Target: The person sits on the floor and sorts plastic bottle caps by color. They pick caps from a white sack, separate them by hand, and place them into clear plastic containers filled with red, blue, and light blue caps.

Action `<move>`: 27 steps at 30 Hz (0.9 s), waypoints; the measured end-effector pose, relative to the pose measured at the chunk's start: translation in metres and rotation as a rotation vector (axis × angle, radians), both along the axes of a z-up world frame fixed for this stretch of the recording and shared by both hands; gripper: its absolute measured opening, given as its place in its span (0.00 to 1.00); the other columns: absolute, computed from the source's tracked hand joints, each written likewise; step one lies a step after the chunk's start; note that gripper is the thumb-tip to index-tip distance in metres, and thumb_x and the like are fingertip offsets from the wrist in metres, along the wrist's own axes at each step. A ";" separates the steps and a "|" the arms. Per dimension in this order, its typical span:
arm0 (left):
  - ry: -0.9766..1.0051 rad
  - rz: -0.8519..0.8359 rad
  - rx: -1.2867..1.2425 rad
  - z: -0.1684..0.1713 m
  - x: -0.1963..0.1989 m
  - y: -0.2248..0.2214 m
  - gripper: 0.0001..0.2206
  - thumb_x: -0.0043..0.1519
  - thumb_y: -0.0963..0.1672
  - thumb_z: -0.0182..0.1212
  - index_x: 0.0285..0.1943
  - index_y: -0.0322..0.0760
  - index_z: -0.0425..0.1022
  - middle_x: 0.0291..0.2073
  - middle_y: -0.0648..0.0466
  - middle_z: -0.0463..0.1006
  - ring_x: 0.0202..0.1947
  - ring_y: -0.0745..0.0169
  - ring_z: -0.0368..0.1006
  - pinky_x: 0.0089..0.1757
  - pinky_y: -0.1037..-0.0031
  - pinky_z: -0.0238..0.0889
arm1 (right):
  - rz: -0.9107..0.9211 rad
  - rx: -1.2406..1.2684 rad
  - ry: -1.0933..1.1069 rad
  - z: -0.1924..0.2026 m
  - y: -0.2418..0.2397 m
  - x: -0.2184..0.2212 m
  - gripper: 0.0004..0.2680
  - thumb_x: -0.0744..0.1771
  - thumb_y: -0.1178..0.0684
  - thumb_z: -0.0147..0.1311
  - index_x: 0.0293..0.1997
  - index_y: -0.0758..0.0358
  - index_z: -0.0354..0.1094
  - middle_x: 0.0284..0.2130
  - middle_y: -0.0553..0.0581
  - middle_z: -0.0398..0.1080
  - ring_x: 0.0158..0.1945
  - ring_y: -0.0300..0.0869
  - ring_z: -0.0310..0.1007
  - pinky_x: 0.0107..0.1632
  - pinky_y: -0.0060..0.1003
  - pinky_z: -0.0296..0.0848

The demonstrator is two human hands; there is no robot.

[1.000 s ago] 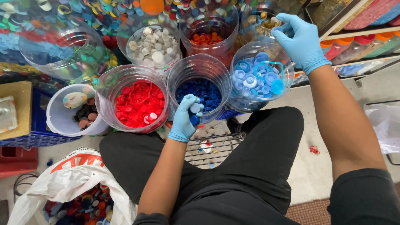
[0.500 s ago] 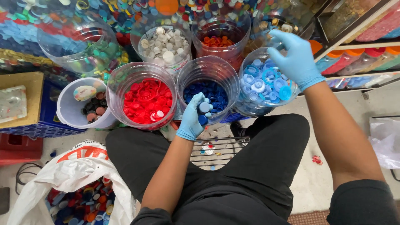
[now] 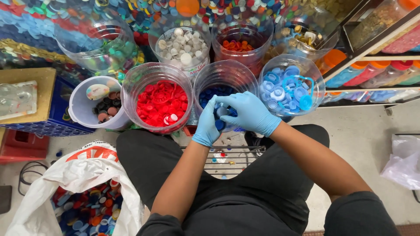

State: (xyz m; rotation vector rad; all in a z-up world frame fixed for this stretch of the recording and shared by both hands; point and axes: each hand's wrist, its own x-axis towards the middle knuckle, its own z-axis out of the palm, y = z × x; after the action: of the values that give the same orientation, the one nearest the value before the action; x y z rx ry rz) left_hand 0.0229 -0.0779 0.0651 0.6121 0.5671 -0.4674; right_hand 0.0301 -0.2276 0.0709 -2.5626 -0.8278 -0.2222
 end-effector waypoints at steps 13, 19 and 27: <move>-0.102 0.004 0.015 -0.019 -0.001 -0.019 0.13 0.65 0.51 0.64 0.34 0.42 0.75 0.30 0.55 0.76 0.29 0.65 0.72 0.27 0.81 0.65 | -0.119 0.126 0.268 0.016 -0.004 -0.011 0.24 0.62 0.52 0.66 0.66 0.50 0.66 0.38 0.52 0.78 0.37 0.47 0.78 0.43 0.43 0.76; -0.128 -0.029 0.046 -0.062 0.011 -0.017 0.13 0.62 0.52 0.68 0.37 0.44 0.73 0.33 0.55 0.75 0.30 0.60 0.75 0.25 0.81 0.66 | -0.141 0.559 0.488 0.045 -0.033 -0.003 0.16 0.67 0.55 0.59 0.62 0.53 0.70 0.41 0.51 0.79 0.42 0.37 0.77 0.49 0.35 0.77; -0.092 -0.063 -0.043 -0.081 0.014 -0.027 0.12 0.60 0.49 0.70 0.41 0.41 0.75 0.36 0.51 0.76 0.32 0.58 0.77 0.25 0.81 0.68 | -0.234 0.790 0.703 0.058 -0.035 -0.009 0.13 0.68 0.57 0.59 0.59 0.63 0.72 0.41 0.59 0.76 0.43 0.43 0.81 0.52 0.41 0.79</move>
State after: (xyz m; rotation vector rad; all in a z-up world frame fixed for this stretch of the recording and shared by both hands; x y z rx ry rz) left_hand 0.0369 -0.1047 -0.0158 0.6086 0.4501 -0.5064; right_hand 0.0208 -0.2629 0.1289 -1.7692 -0.1145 0.2386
